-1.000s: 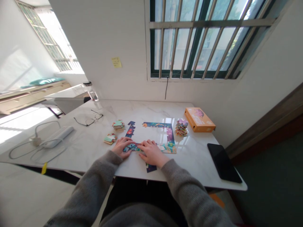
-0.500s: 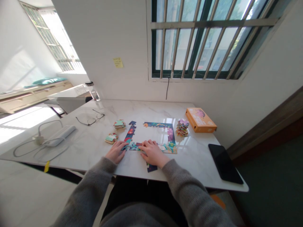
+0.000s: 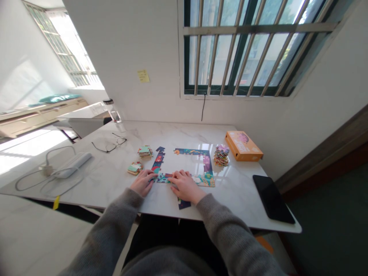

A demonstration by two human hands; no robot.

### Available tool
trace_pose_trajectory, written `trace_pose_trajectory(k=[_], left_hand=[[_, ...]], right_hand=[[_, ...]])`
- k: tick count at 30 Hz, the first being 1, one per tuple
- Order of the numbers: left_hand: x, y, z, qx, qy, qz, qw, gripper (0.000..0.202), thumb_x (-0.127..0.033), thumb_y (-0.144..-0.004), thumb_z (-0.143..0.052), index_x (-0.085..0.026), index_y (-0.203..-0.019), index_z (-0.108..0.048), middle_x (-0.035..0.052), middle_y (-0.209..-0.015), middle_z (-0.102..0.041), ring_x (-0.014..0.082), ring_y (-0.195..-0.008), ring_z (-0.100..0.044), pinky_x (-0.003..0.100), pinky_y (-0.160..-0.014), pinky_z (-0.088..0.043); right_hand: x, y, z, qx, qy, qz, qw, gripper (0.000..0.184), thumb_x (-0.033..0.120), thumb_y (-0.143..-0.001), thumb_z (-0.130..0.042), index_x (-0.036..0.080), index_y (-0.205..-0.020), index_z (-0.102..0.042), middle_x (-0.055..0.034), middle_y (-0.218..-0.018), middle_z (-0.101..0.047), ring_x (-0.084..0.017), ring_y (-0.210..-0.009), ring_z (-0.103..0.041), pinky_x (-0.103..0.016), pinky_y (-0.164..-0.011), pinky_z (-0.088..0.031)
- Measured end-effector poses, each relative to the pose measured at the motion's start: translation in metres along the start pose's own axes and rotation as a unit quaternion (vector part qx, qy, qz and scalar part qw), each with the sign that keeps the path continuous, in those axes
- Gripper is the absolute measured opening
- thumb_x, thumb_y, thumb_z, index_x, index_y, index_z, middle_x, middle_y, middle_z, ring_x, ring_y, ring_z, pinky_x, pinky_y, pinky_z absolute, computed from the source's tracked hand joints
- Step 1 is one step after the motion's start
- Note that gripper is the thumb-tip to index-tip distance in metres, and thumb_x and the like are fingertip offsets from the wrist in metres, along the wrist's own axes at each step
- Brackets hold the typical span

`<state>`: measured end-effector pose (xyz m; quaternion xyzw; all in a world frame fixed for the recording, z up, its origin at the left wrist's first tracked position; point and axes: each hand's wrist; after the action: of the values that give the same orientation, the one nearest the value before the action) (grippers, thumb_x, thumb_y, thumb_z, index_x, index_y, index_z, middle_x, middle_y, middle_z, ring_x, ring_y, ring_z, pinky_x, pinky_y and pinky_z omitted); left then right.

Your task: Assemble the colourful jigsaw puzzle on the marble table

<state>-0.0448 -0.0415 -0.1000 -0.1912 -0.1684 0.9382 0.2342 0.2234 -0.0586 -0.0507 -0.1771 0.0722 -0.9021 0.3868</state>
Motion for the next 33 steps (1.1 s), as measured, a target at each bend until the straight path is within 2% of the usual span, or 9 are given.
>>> trace_pose_trajectory(k=[10,13,17,20,23,28,33], left_hand=[[-0.02,-0.012,0.012,0.034,-0.005,0.046,0.998,0.023,-0.022,-0.084,-0.055,-0.022,-0.103,-0.067,0.0084,-0.108,-0.058,0.027,-0.105,-0.053,0.044,-0.099,-0.049],[-0.024,-0.013,0.014,0.049,-0.014,0.052,0.997,0.027,-0.022,-0.08,-0.059,-0.021,-0.106,-0.066,0.0091,-0.11,-0.057,0.0276,-0.106,-0.052,0.042,-0.1,-0.048],[-0.018,-0.018,0.012,0.078,-0.036,0.06,0.994,0.042,-0.028,-0.075,-0.065,-0.022,-0.117,-0.064,0.0094,-0.113,-0.055,0.0287,-0.107,-0.051,0.043,-0.101,-0.046],[-0.011,-0.029,0.009,0.123,-0.059,0.057,0.989,0.047,-0.029,-0.071,-0.07,-0.023,-0.118,-0.065,0.0096,-0.111,-0.055,0.0296,-0.106,-0.051,0.043,-0.1,-0.046],[-0.009,-0.04,0.009,0.16,-0.075,0.052,0.983,0.044,-0.028,-0.07,-0.071,-0.024,-0.114,-0.066,0.0094,-0.108,-0.055,0.0299,-0.104,-0.052,0.044,-0.096,-0.048],[-0.019,-0.049,0.019,0.188,-0.095,0.021,0.977,0.038,-0.028,-0.073,-0.07,-0.023,-0.11,-0.064,0.0102,-0.108,-0.056,0.0298,-0.103,-0.053,0.044,-0.09,-0.051],[-0.027,-0.054,0.026,0.221,-0.106,0.016,0.969,0.034,-0.027,-0.072,-0.068,-0.022,-0.105,-0.063,0.0109,-0.11,-0.057,0.0308,-0.106,-0.053,0.042,-0.083,-0.054]], right_hand=[[0.0,0.0,0.0,0.001,-0.003,-0.003,1.0,0.036,0.029,-0.094,-0.058,0.024,-0.13,-0.059,-0.0089,-0.113,-0.057,-0.025,-0.106,-0.045,-0.041,-0.093,-0.036],[0.0,0.0,0.0,-0.001,-0.005,-0.002,1.0,0.036,0.029,-0.094,-0.059,0.024,-0.13,-0.06,-0.0089,-0.113,-0.056,-0.025,-0.107,-0.045,-0.041,-0.093,-0.036],[0.0,0.0,0.0,-0.001,-0.005,0.0,1.0,0.037,0.028,-0.093,-0.06,0.024,-0.129,-0.06,-0.0088,-0.114,-0.056,-0.026,-0.107,-0.045,-0.041,-0.094,-0.036],[0.0,0.0,-0.001,-0.001,-0.005,0.0,1.0,0.037,0.028,-0.092,-0.06,0.023,-0.129,-0.06,-0.0086,-0.113,-0.056,-0.025,-0.107,-0.045,-0.04,-0.094,-0.036],[0.0,0.0,-0.001,0.0,-0.004,-0.001,1.0,0.037,0.028,-0.092,-0.06,0.023,-0.129,-0.06,-0.0089,-0.114,-0.056,-0.025,-0.108,-0.045,-0.04,-0.094,-0.036],[0.0,0.001,0.0,-0.001,0.002,-0.002,1.0,0.037,0.029,-0.092,-0.061,0.023,-0.129,-0.06,-0.009,-0.115,-0.057,-0.025,-0.108,-0.045,-0.04,-0.093,-0.036],[0.001,0.001,0.0,-0.002,0.0,-0.002,1.0,0.038,0.03,-0.092,-0.061,0.024,-0.129,-0.059,-0.009,-0.114,-0.057,-0.025,-0.108,-0.045,-0.041,-0.093,-0.036]])
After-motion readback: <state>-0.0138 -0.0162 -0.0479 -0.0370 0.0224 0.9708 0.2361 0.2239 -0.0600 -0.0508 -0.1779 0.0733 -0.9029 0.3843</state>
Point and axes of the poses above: each hand's wrist, its own y-axis away from the middle knuckle, its own z-axis out of the back of the hand, x = y × z
